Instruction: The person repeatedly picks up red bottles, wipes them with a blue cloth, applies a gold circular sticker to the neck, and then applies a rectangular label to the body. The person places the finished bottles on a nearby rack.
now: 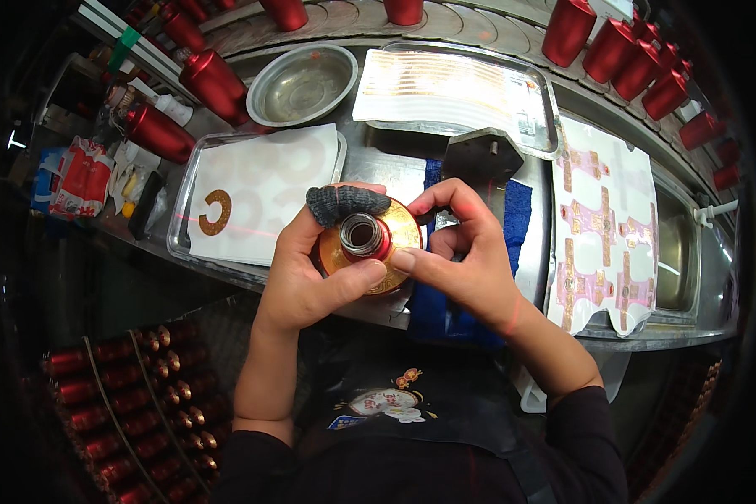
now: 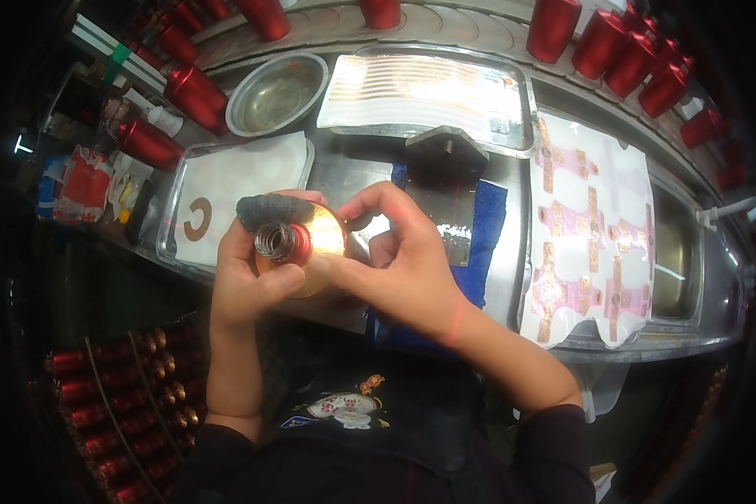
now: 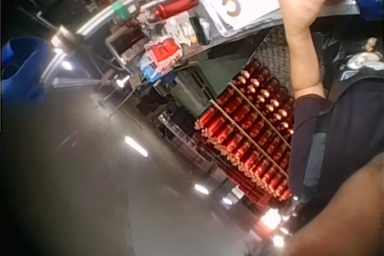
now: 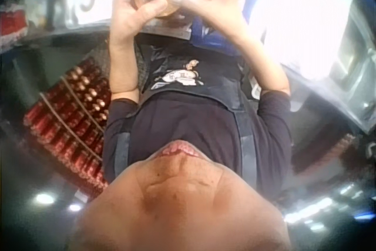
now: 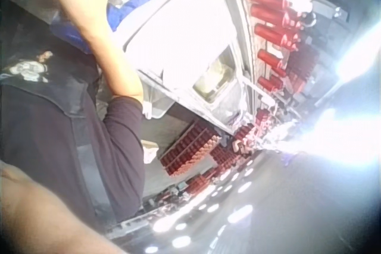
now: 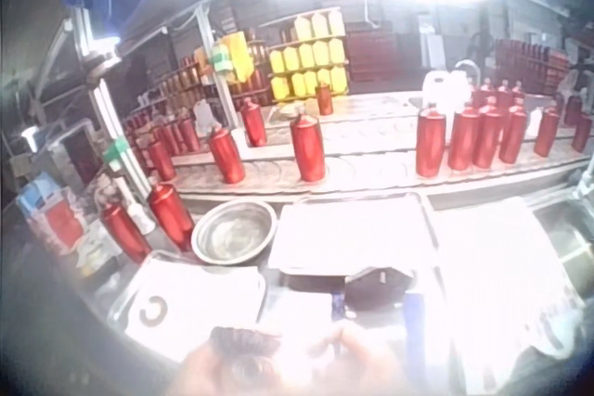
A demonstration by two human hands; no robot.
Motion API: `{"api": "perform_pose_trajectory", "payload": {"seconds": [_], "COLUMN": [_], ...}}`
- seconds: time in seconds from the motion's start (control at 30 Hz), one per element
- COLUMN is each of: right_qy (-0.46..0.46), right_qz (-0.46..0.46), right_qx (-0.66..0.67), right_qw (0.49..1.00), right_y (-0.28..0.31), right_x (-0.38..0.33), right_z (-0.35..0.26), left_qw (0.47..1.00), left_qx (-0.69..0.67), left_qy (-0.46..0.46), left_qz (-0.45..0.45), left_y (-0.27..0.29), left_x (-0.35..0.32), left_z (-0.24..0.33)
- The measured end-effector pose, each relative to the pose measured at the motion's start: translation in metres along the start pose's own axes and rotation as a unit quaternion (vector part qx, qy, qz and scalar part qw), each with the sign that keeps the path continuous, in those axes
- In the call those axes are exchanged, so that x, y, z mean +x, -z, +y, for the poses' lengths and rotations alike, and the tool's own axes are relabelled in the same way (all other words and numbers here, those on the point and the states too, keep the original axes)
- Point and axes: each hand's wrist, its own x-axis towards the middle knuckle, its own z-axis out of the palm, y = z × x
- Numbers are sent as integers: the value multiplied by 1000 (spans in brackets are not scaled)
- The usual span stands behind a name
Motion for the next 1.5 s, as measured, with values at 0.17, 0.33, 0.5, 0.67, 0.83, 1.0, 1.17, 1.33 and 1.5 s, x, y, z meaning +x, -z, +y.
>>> {"api": "perform_pose_trajectory", "payload": {"seconds": [0.17, 0.33, 0.5, 0.67, 0.83, 1.0, 1.17, 1.33, 1.5], "right_qy": [-41, -87, -38, -41, 21, -26, 1, 32, -215], "right_qz": [-12, -64, -45, -38, -12, -55, -11, -25, 182], "right_qx": [98, 90, 71, 135, 8, 76, 64, 73, 322], "right_qw": [994, 990, 996, 989, 1000, 995, 998, 996, 904], "right_y": [-1, 5, 1, -1, 1, 6, -3, 6, 27], "right_x": [8, 5, 7, 2, -8, -1, 2, 11, 15], "right_z": [-5, -13, -5, 0, 0, 1, 8, 17, 1], "left_qw": [1000, 1000, 1000, 999, 999, 999, 999, 998, 999], "left_qx": [-21, -15, -9, -22, -23, -33, -19, -23, -6], "left_qy": [4, -2, 1, -13, 1, 4, -20, -22, -21], "left_qz": [12, 23, 21, 27, 31, 30, 41, 47, 26], "left_y": [-6, -7, -8, -10, -12, -12, -14, -14, -9], "left_x": [-3, -2, -2, -2, -3, -5, -3, -4, -11], "left_z": [2, 1, 0, 0, 0, 0, -5, -5, -1]}}
